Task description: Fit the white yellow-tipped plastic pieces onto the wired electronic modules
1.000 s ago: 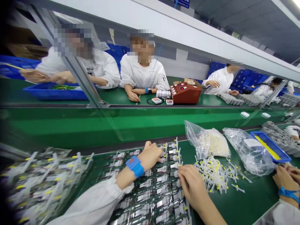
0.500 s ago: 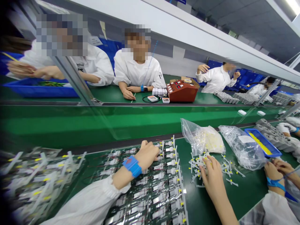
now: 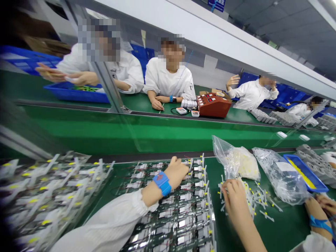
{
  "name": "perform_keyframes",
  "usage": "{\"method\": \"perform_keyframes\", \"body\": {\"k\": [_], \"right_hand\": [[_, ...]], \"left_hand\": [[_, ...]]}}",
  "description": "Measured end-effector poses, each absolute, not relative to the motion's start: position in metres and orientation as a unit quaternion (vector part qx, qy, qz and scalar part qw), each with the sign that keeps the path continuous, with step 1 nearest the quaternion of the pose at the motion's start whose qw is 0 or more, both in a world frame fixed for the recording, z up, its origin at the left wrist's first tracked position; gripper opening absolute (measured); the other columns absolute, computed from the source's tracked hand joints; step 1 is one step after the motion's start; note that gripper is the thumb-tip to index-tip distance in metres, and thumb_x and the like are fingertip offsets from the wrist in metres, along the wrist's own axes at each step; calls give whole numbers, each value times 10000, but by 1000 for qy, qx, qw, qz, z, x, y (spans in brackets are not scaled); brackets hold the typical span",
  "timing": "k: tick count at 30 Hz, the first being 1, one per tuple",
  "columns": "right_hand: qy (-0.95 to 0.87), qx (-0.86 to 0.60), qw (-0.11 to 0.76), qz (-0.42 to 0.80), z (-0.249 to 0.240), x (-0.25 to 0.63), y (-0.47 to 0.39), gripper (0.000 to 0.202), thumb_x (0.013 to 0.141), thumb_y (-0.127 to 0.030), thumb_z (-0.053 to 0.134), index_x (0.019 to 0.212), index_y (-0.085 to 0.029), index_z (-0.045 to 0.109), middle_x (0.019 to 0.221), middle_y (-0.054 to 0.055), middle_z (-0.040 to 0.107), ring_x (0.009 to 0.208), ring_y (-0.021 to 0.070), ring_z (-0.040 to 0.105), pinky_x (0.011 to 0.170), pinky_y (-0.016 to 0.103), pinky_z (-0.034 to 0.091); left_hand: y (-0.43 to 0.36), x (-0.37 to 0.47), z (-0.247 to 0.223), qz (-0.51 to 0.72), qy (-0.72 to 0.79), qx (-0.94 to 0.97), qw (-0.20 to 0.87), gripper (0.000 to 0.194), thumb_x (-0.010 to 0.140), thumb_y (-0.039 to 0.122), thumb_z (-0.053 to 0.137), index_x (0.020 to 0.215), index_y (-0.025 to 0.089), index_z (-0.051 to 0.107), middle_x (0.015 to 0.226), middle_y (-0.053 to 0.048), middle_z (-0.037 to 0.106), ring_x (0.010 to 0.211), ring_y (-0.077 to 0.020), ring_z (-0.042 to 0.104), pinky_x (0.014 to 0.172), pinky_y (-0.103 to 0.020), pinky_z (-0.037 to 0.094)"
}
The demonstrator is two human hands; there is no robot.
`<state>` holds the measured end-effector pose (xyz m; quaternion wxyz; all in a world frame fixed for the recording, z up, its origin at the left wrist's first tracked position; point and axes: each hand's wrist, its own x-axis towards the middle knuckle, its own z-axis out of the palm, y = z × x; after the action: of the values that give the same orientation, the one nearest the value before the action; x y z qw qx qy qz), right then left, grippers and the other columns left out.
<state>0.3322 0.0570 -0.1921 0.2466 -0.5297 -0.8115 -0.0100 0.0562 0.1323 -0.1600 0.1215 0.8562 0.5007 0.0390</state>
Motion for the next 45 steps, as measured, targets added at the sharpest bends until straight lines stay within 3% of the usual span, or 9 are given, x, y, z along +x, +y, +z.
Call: {"method": "perform_keyframes", "body": {"k": [6,12,16,23,26,30,36,41,45], "right_hand": [[-834,-449,291,135,-169,265,79,131,965,-239,488,1005,-251,612,873,55,663,812,228,633,727,350,502],[-814,-388,401,163,-198,259,103,115,919,-202,564,993,-254,636,843,48,696,751,212,667,683,315,531],[-816,-349,421,189,-212,269,100,124,939,-165,514,941,-244,611,775,33,653,717,190,643,648,295,529],[-820,-340,410,211,-206,271,96,252,931,-99,501,1128,-242,566,999,76,669,950,208,640,820,345,532],[-826,-327,406,213,-207,271,94,333,921,-65,496,1189,-257,543,1070,81,675,1014,213,641,863,362,534],[-813,-340,431,194,-215,272,95,406,924,-54,488,1268,-270,481,1092,76,691,942,193,686,848,349,556],[-849,-321,409,92,-216,270,100,477,921,-47,470,1348,-259,455,1061,96,692,950,229,668,800,385,561],[-869,-286,400,55,-211,273,103,583,899,24,386,1421,-234,392,1130,115,670,985,230,646,800,400,547],[-865,-293,403,65,-213,276,104,550,888,30,358,1359,-236,459,1189,118,635,1106,240,600,887,434,520]], "left_hand": [[133,57,-156,23,497,860,116,213,700,31,638,572,180,555,705,-85,672,865,-304,564,885,-478,264],[135,58,-156,4,496,861,111,178,682,11,645,613,165,588,772,-115,701,920,-332,578,898,-490,285],[139,55,-158,-6,484,866,124,175,679,10,661,610,158,597,734,-97,691,925,-317,582,915,-489,285],[148,46,-176,-1,475,868,146,153,742,121,674,614,166,603,690,-54,663,887,-277,569,931,-498,271],[149,44,-182,8,482,864,143,143,741,120,669,625,174,606,700,-33,655,883,-263,556,956,-508,246],[150,44,-184,19,487,861,146,172,731,108,670,596,180,591,637,-2,614,845,-235,541,967,-499,234],[153,43,-178,33,486,859,154,223,716,147,721,560,185,566,563,29,573,834,-226,547,966,-516,216],[144,32,-159,39,487,859,154,109,754,222,739,720,205,636,633,17,635,868,-242,582,943,-514,235],[127,32,-150,54,484,863,132,30,836,187,633,822,207,650,793,-18,680,951,-246,563,915,-472,267]]}}
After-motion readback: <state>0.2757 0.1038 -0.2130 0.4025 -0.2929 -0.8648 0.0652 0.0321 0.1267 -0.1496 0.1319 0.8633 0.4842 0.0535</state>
